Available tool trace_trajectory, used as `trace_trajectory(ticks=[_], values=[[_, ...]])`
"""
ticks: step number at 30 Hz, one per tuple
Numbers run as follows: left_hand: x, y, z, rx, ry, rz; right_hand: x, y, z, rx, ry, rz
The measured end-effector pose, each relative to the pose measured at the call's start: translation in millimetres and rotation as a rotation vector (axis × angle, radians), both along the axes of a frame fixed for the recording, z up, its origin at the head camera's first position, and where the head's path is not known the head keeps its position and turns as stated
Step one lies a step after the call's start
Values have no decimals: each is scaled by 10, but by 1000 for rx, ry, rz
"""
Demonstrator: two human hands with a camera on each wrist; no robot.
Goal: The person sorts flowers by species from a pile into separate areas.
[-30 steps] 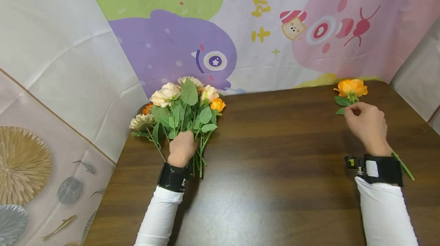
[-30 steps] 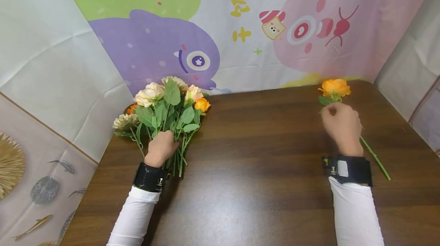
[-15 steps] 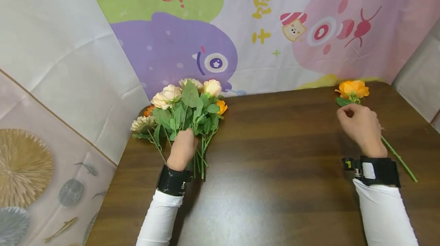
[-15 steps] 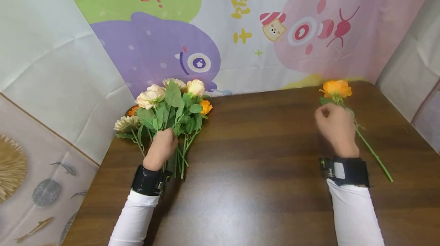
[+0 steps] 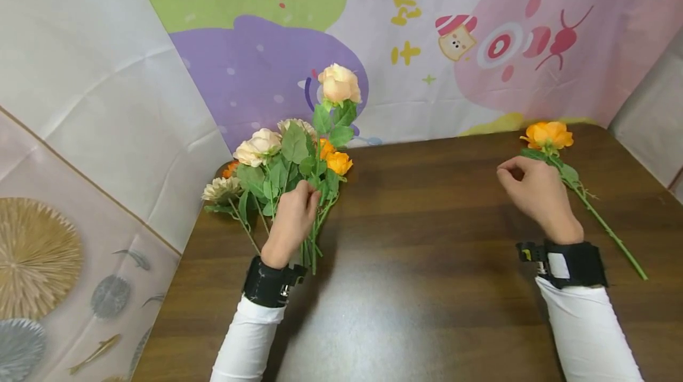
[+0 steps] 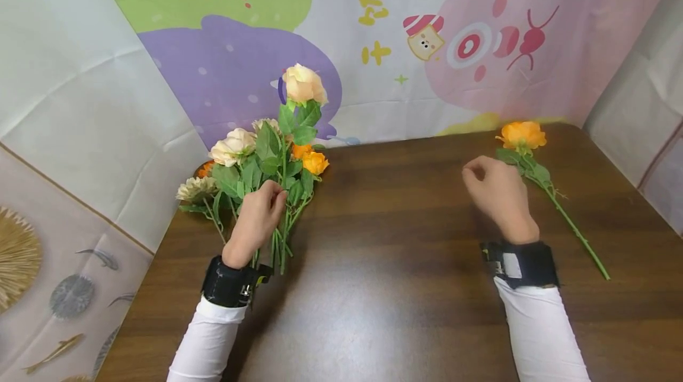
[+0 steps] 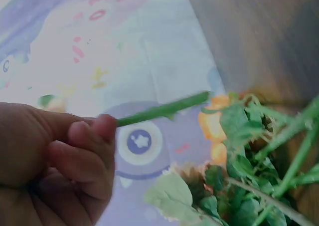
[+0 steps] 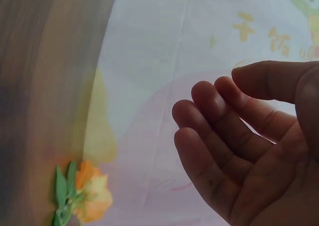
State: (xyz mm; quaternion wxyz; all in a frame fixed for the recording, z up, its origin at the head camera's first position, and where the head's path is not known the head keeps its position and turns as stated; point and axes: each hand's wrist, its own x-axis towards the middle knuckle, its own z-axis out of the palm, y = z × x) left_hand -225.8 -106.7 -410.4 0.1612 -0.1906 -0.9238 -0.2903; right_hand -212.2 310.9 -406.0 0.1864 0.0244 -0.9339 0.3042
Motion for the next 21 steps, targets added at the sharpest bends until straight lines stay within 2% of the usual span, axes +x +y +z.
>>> trace_trajectory(ticks=[4,8,14,17,21], values=[[38,70,44,72,62,-50,14,-180,43,-11,3,70],[79,149,84,163,95,-96,13,-404,42,-45,-51,212],[120,242,106,287,152,-154,43,-784,-44,-103,-146,434],[143,292,104,333,159,-206,102,-971,-63,-147,-166,517],[181,381,77,370,132,-258,191,-1194,-58,-223,-182,585]])
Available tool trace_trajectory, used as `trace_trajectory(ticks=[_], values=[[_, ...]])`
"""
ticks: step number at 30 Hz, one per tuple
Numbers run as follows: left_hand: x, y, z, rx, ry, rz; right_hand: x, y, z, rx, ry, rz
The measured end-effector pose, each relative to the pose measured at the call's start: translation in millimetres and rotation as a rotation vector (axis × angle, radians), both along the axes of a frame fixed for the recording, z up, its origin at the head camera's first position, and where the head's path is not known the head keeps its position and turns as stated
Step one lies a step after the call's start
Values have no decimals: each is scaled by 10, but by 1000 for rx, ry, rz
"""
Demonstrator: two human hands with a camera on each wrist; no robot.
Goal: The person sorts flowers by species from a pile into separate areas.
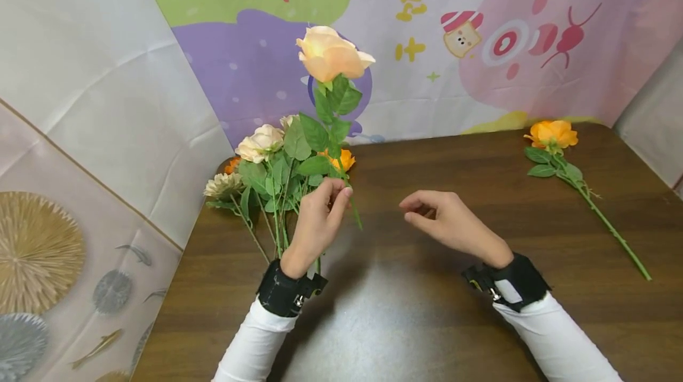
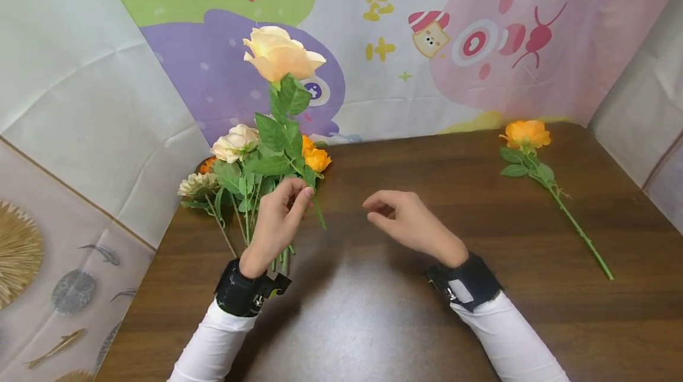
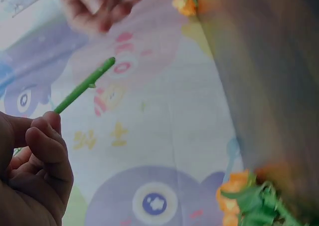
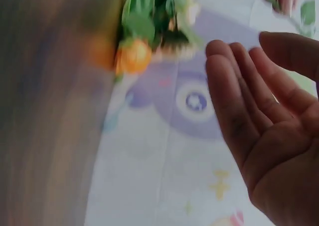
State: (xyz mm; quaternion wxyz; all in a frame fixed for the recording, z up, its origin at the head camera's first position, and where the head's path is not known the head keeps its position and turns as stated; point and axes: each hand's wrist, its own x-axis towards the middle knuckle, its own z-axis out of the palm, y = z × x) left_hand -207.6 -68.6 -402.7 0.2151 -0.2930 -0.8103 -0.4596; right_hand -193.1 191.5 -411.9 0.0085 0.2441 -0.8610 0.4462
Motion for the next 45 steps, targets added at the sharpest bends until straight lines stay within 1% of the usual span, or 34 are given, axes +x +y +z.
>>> trace_trajectory(ticks=[4,8,11,14,16,23,28,34,36,39,45], values=[[34,101,-51,-15,-27,-26,78,-163,-1,-84,-31,57],[75,175,-87,-54,-60,-61,112,-255,-30,-157,-63,109],[105,211,-96,-62,-95,-98,124,-290,-60,-179,-76,133],[129,233,-98,-63,-124,-128,134,-314,-86,-176,-65,152],[137,243,-98,-67,-129,-142,139,-329,-98,-170,-52,158],[147,275,-108,-103,-119,-174,162,-358,-104,-206,-63,131],[163,289,-110,-147,-123,-181,166,-363,-102,-252,-46,139],[166,275,-100,-165,-130,-203,148,-321,-83,-244,-22,129],[162,265,-95,-171,-118,-200,141,-293,-64,-234,-18,115],[152,250,-85,-179,-97,-179,135,-245,-27,-217,-10,85],[143,236,-72,-169,-74,-149,116,-137,41,-185,9,-3]])
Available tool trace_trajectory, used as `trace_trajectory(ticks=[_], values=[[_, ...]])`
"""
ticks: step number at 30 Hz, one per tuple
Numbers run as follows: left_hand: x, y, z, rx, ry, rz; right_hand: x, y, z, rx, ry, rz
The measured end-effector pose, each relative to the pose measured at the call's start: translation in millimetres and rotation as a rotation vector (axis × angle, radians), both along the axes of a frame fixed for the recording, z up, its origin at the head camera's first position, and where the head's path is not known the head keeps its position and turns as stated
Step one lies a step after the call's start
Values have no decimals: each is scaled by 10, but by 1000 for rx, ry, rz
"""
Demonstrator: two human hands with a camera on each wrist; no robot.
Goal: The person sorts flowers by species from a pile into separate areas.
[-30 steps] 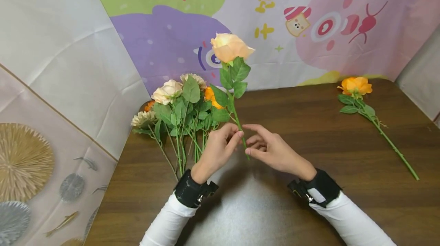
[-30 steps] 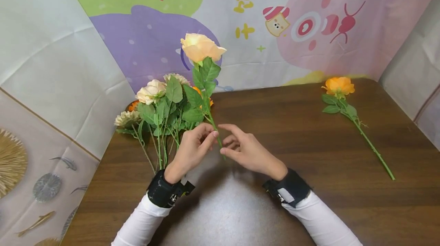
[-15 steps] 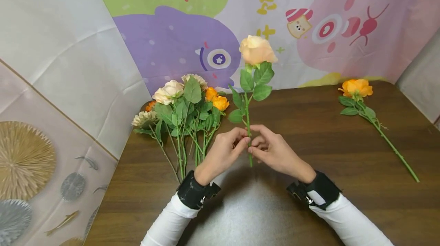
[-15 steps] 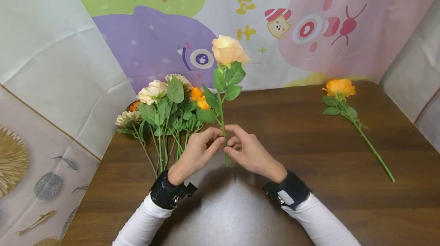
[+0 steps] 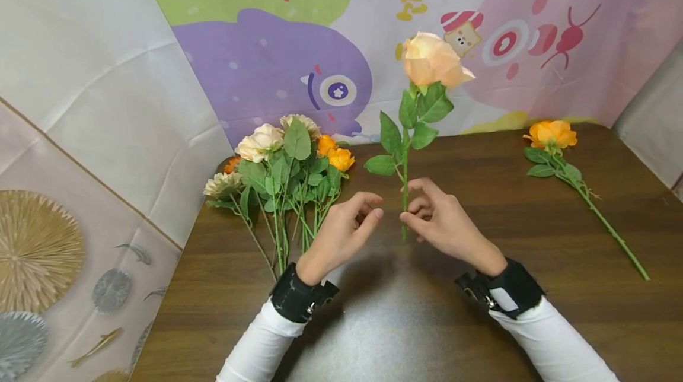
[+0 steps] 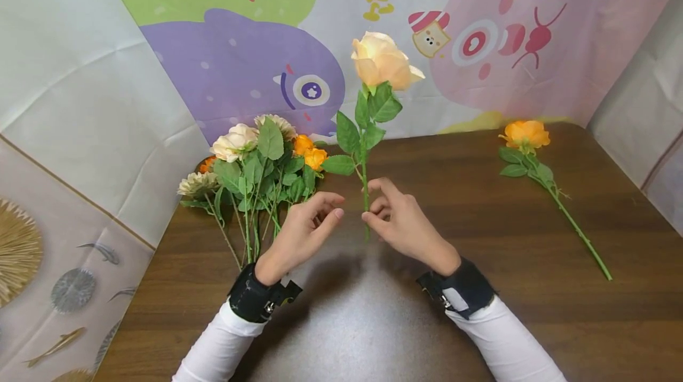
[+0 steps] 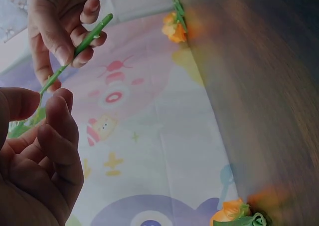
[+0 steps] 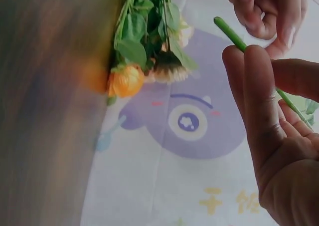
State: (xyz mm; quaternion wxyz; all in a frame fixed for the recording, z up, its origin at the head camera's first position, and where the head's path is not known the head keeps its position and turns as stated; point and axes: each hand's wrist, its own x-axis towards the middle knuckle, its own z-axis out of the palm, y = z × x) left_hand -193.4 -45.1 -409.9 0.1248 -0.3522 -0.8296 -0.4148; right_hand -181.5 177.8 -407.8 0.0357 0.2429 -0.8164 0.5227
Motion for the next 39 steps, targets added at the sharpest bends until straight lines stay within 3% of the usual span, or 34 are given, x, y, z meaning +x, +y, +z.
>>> trace_trajectory(ticks=[9,23,30,39], values=[[-1,3,-6,11,-7,-12,-65,245,84,93,-23,-126],[5,0,-10,-10,3,-3,-150,740,195,243,-129,-296],[9,2,-17,-19,0,-4,-232,1045,145,315,-236,-313],[16,20,-18,-26,-16,-9,-310,1382,20,301,-401,-280]])
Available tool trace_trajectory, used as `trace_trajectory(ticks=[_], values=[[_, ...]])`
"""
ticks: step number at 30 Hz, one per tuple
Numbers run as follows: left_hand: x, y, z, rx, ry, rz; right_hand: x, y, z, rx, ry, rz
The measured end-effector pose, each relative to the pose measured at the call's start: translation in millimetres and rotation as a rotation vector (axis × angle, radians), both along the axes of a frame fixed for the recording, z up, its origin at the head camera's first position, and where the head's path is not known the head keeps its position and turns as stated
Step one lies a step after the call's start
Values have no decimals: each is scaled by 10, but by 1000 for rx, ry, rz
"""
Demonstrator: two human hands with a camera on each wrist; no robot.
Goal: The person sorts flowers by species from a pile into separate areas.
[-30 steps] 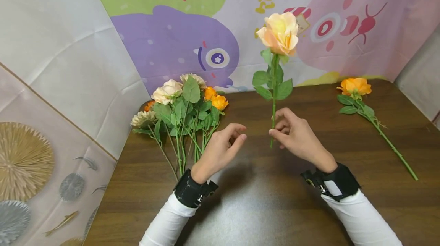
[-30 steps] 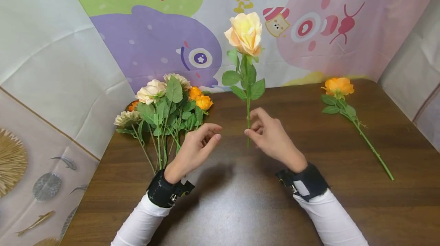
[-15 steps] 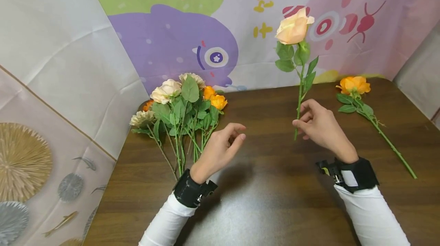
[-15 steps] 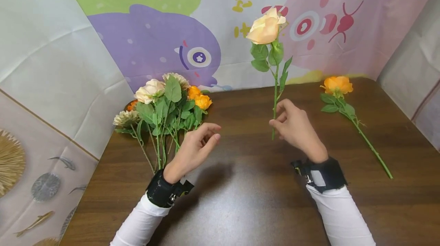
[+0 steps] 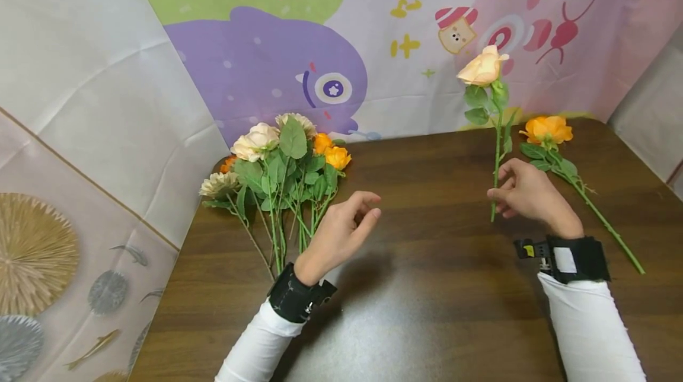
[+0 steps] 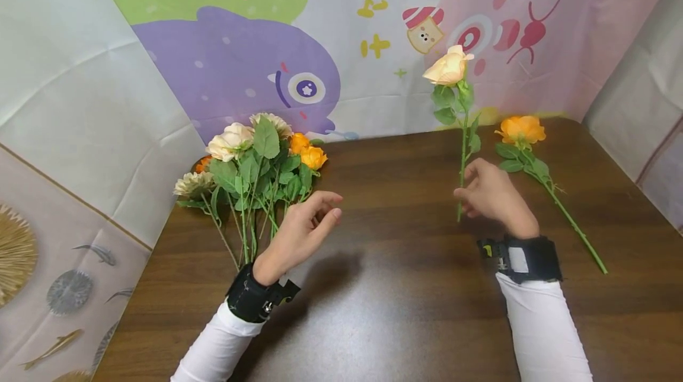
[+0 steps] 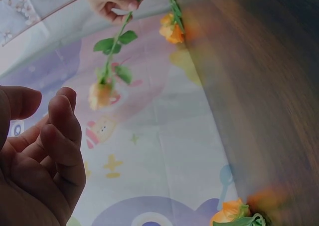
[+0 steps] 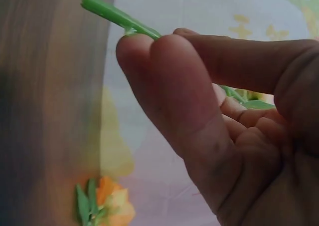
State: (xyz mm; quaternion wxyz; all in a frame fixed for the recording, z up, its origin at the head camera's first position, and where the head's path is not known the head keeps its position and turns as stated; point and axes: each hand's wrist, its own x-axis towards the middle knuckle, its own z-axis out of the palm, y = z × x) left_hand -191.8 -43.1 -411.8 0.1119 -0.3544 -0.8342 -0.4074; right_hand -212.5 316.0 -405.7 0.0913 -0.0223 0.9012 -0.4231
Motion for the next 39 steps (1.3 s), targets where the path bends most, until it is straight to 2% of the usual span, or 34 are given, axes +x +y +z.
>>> trace_trajectory(ticks=[12,23,32,39], values=[[-1,-4,8,-16,14,4,-99,163,-205,47,-165,3],[3,1,14,-32,18,9,-82,181,-209,181,-253,35],[9,7,18,-52,15,14,-90,222,-223,227,-268,43],[17,10,26,-61,6,14,-73,275,-218,271,-209,47]])
